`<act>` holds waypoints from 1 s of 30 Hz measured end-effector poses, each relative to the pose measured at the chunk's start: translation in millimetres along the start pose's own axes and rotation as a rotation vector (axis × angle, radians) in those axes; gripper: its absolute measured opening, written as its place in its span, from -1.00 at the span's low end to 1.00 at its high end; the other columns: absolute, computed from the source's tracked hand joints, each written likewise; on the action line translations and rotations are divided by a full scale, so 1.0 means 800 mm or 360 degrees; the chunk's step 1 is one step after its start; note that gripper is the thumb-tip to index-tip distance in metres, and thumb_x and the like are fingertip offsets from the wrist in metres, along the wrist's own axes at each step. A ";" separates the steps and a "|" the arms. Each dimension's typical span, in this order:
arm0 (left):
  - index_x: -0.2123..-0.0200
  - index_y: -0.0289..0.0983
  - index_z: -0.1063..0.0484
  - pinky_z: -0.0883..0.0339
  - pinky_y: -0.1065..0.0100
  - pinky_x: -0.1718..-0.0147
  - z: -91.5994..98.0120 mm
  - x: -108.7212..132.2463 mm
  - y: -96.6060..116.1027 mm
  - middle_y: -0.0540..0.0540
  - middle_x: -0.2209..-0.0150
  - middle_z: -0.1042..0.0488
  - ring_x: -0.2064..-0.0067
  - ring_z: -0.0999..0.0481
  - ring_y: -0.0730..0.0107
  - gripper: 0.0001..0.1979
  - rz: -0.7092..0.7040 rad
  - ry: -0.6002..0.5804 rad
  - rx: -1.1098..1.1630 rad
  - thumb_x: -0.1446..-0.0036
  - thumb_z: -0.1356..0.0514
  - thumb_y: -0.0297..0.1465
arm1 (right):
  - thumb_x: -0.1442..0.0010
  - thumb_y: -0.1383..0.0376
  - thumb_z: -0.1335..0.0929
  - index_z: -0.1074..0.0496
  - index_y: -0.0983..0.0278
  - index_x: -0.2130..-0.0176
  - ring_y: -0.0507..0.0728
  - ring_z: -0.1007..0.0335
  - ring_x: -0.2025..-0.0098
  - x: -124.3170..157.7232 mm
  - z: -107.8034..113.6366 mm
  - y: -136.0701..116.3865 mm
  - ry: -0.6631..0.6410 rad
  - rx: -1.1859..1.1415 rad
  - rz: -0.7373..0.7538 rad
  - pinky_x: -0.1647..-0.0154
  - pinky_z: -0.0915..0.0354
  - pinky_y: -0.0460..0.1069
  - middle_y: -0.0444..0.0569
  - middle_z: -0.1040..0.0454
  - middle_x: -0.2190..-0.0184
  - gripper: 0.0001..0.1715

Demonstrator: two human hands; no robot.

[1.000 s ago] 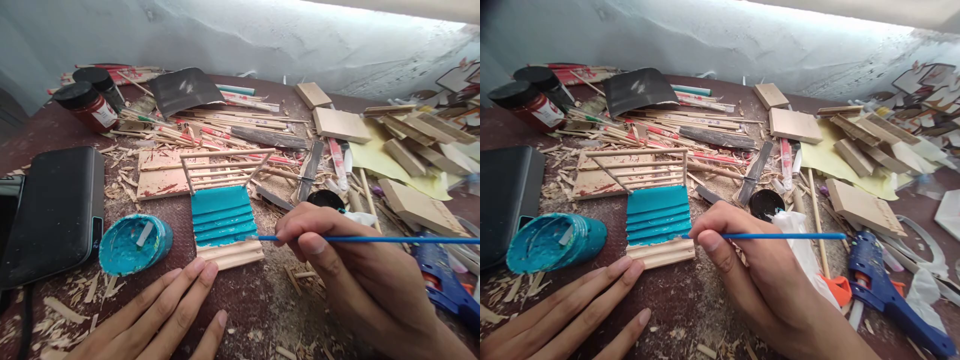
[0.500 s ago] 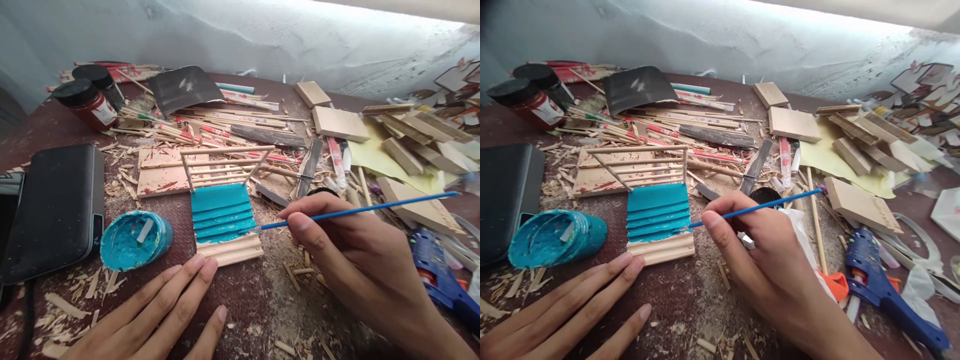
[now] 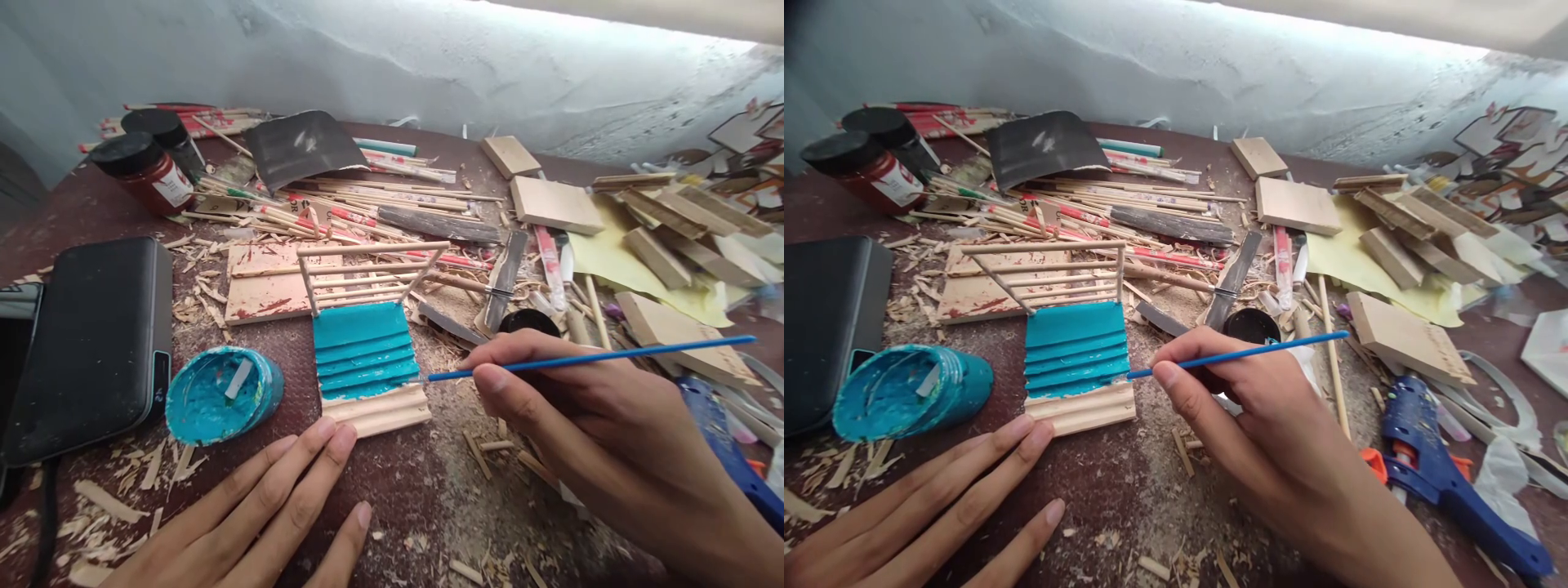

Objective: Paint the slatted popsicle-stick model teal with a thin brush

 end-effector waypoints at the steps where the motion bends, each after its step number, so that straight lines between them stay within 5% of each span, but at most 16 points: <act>1: -0.37 -0.16 -0.40 -0.03 0.06 -0.50 0.000 0.000 0.000 -0.22 -0.40 -0.37 -0.50 -0.24 -0.05 -0.57 0.0002 0.0000 0.0004 -0.51 -0.09 -0.36 | -0.42 0.22 -0.39 -0.58 0.10 0.16 -0.02 -0.05 0.75 0.002 0.000 0.001 -0.0041 -0.0033 -0.0030 0.81 0.12 -0.06 -0.30 -0.20 0.69 -0.87; 7: -0.36 -0.14 -0.40 -0.05 0.07 -0.51 0.001 0.001 0.000 -0.16 -0.40 -0.37 -0.50 -0.26 -0.01 -0.59 0.0012 -0.0006 0.0002 -0.54 -0.07 -0.30 | -0.43 0.23 -0.39 -0.55 0.12 0.11 0.00 -0.07 0.70 0.006 0.008 0.006 -0.0149 0.0079 -0.0077 0.78 0.06 -0.08 -0.28 -0.20 0.65 -0.91; 14: -0.35 -0.17 -0.42 0.01 0.05 -0.52 0.001 0.001 0.000 -0.26 -0.41 -0.36 -0.51 -0.23 -0.08 -0.58 -0.0006 0.0003 0.0025 -0.51 -0.14 -0.26 | -0.44 0.14 -0.39 -0.56 0.19 0.33 -0.03 -0.27 0.60 -0.005 0.016 -0.007 0.0113 0.0134 -0.0025 0.66 -0.16 -0.10 -0.15 -0.49 0.46 -0.69; 19: -0.36 -0.11 -0.39 -0.14 0.12 -0.48 0.001 0.002 0.000 -0.08 -0.41 -0.37 -0.47 -0.33 0.06 -0.59 0.0026 -0.0039 -0.0019 -0.54 -0.04 -0.35 | -0.42 0.28 -0.39 -0.57 0.20 0.28 -0.01 -0.41 0.50 -0.008 0.007 -0.011 0.0008 0.0100 0.0099 0.46 -0.34 -0.09 -0.17 -0.53 0.41 -0.80; 24: -0.35 -0.14 -0.41 -0.05 0.08 -0.51 0.001 0.000 -0.001 -0.18 -0.40 -0.37 -0.49 -0.27 -0.01 -0.59 0.0010 -0.0003 0.0009 -0.52 -0.10 -0.32 | -0.44 0.22 -0.36 -0.49 0.21 0.43 0.00 -0.36 0.57 -0.004 0.017 -0.005 0.0091 0.0316 0.0108 0.58 -0.21 -0.04 -0.13 -0.52 0.47 -0.62; 30: -0.36 -0.17 -0.41 -0.01 0.04 -0.50 0.001 -0.002 -0.001 -0.28 -0.40 -0.36 -0.51 -0.22 -0.09 -0.58 -0.0001 -0.0009 0.0028 -0.52 -0.12 -0.31 | -0.44 0.23 -0.37 -0.54 0.18 0.33 0.01 -0.36 0.57 -0.007 0.012 -0.011 0.0089 0.0254 0.0113 0.54 -0.27 -0.07 -0.16 -0.55 0.44 -0.73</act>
Point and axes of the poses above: each hand's wrist, its own x-axis away from the middle knuckle, its own z-axis out of the back of the hand, y = z × x, the point moved 5 cm from there along -x, towards the middle knuckle
